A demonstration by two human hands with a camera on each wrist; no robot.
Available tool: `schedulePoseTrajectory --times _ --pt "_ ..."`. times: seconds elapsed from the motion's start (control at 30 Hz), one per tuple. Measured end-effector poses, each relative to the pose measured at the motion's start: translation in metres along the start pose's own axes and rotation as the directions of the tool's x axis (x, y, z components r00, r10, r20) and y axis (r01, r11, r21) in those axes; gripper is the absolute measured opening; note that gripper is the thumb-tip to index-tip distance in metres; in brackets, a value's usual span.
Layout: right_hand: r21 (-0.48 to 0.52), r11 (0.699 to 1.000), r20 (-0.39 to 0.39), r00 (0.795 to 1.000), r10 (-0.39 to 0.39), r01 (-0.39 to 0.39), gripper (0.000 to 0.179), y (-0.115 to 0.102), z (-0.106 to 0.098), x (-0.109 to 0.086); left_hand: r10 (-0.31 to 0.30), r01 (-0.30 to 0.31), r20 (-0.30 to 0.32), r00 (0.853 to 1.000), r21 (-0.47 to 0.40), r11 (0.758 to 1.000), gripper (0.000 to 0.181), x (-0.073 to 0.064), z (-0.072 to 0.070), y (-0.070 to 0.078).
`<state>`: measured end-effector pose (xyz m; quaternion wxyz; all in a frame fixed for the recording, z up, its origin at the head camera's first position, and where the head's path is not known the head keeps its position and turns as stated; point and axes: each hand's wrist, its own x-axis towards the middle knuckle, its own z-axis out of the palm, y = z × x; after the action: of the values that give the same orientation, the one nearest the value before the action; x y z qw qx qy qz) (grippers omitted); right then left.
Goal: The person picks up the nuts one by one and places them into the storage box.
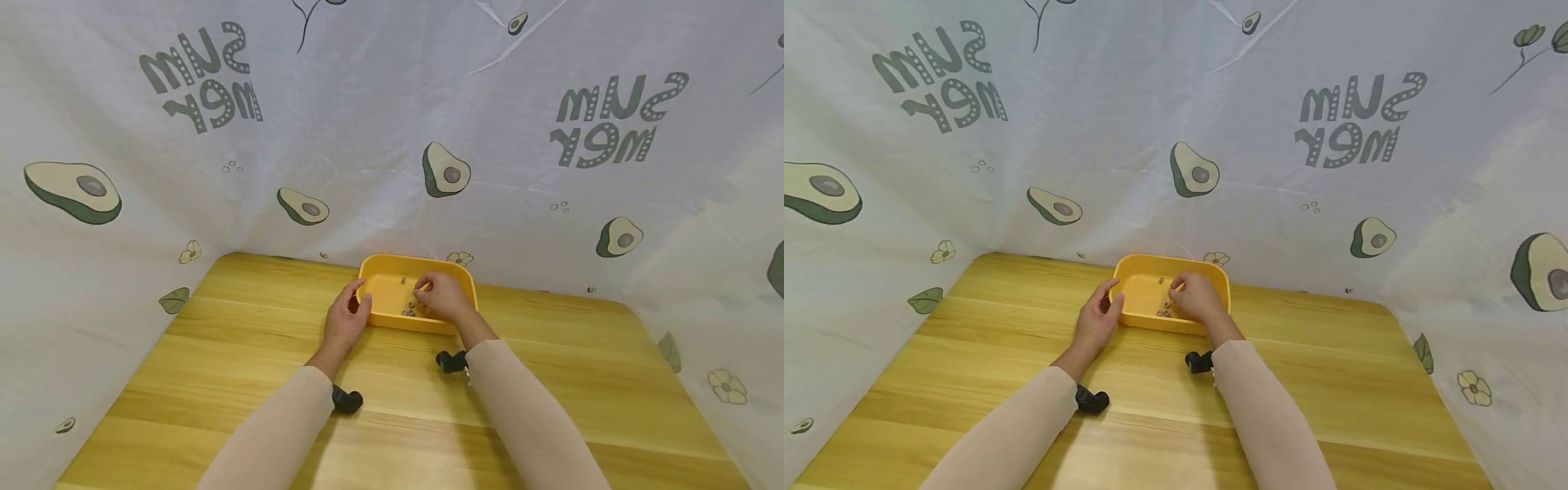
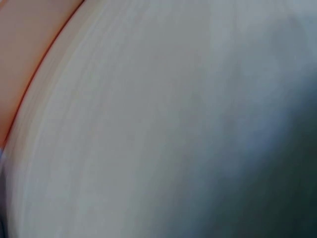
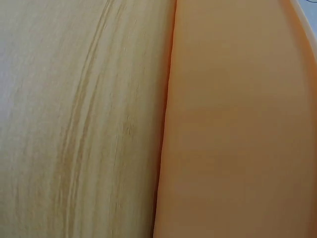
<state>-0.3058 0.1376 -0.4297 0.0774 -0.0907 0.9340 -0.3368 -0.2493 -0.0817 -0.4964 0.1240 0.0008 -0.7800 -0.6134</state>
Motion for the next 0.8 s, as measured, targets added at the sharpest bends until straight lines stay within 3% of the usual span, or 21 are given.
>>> schedulePoseTrajectory --times 0.53,0.8 --pt "-0.006 1.000 -0.017 1.000 0.013 -0.013 0.027 -0.002 -0.006 -0.006 0.004 -0.004 -0.008 1.000 0.008 1.000 0.043 -0.001 0.002 0.001" --pt "-0.032 0.999 -0.049 0.998 -0.033 0.032 0.024 -0.009 -0.012 -0.013 0.000 0.000 -0.003 1.000 0.013 1.000 0.043 -0.002 -0.001 0.001"
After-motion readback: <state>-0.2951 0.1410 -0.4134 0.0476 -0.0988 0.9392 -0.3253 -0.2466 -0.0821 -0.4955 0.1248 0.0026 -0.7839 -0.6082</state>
